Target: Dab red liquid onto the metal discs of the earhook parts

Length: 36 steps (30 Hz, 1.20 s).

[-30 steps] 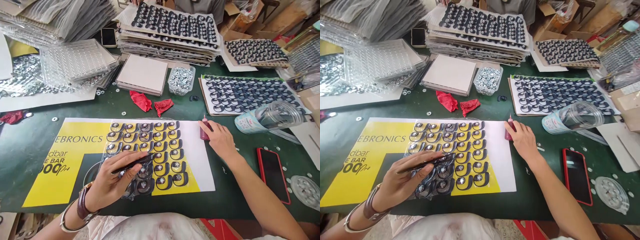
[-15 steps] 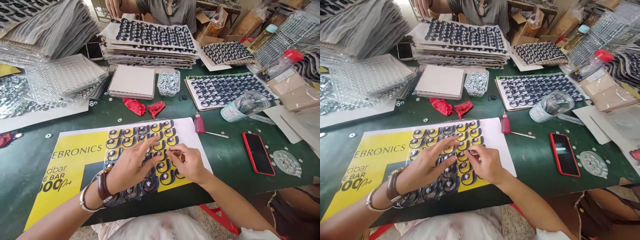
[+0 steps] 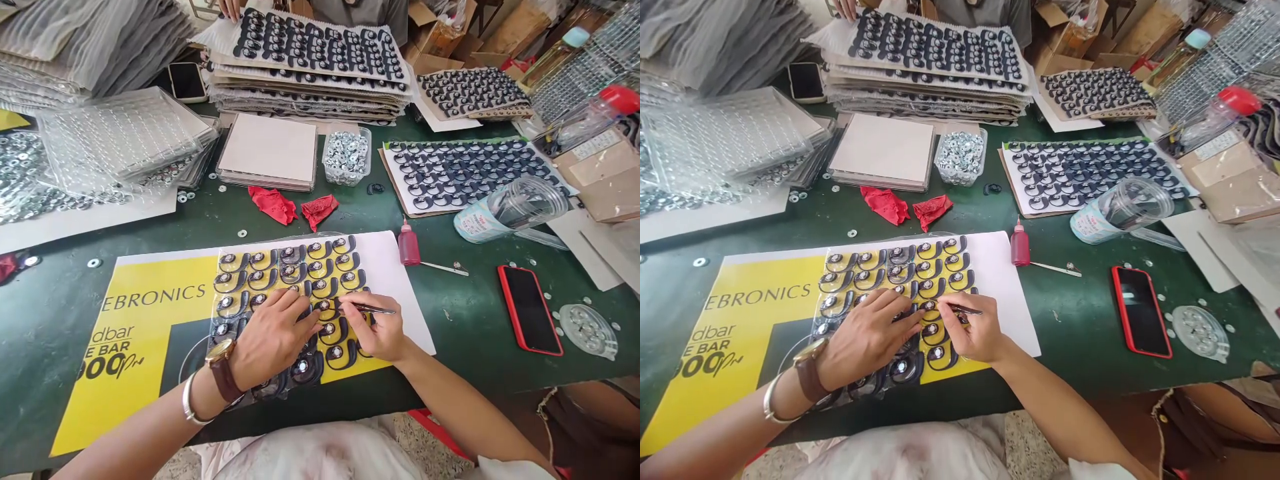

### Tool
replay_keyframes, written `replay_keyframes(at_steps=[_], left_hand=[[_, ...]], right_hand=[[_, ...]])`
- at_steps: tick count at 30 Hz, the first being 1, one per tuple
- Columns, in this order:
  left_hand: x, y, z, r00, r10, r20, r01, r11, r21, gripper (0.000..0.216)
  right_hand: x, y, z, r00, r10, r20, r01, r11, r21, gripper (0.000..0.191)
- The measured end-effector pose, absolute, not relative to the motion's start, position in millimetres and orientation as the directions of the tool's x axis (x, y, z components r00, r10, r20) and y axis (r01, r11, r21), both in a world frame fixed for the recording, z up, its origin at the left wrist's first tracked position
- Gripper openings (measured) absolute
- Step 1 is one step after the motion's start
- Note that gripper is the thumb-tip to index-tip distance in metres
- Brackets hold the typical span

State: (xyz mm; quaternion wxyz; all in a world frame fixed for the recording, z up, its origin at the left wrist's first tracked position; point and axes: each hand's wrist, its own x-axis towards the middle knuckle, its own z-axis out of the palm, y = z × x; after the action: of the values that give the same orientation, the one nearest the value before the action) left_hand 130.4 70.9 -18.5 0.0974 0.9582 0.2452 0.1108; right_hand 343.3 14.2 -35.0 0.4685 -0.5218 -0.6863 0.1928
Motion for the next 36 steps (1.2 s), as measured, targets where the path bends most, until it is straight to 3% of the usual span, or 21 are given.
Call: replay_keyframes(at_steps=[10,15,19,25,27,29,32,34,36], left_hand=[[133,71,-16,0.864,0.473,0.172,0.437,-0.874,0.213,0.019],[134,70,-16,0.866,0.472,0.165,0.436,-0.875,0.212,0.019],[132,70,-16,0.862,0.482,0.158,0.445,-0.868,0.220,0.019],[130,68,0,0.837,0.496,0.231,0.437,-0.860,0.263,0.019],[136,64,9,0.774,0.562,0.291,0.465,-0.817,0.342,0.031],[145,62,17,0.722,0.622,0.302,0.454,-0.756,0.472,0.042],[148,67,21,0.680,0.670,0.297,0.417,-0.687,0.596,0.030],[139,75,21,0.597,0.750,0.285,0.465,-0.613,0.639,0.020],[124,81,19,0.482,0.842,0.242,0.507,-0.493,0.707,0.023]], right_hand=[[341,15,-38,-0.085,0.867,0.491,0.568,0.447,-0.691,0.018],[338,11,-36,-0.203,0.798,0.568,0.581,0.565,-0.586,0.029],[346,7,-27,-0.069,0.747,0.661,0.617,0.552,-0.560,0.032],[356,3,0,0.100,0.889,0.446,0.608,0.300,-0.735,0.017],[353,5,11,0.027,0.918,0.395,0.593,0.304,-0.746,0.015],[356,12,21,-0.193,0.918,0.347,0.567,0.393,-0.724,0.022],[386,31,31,-0.468,0.860,0.200,0.649,0.489,-0.583,0.042],[423,47,30,-0.363,0.905,0.223,0.873,0.414,-0.257,0.043],[462,63,22,-0.327,0.931,0.160,0.944,0.314,0.104,0.053]])
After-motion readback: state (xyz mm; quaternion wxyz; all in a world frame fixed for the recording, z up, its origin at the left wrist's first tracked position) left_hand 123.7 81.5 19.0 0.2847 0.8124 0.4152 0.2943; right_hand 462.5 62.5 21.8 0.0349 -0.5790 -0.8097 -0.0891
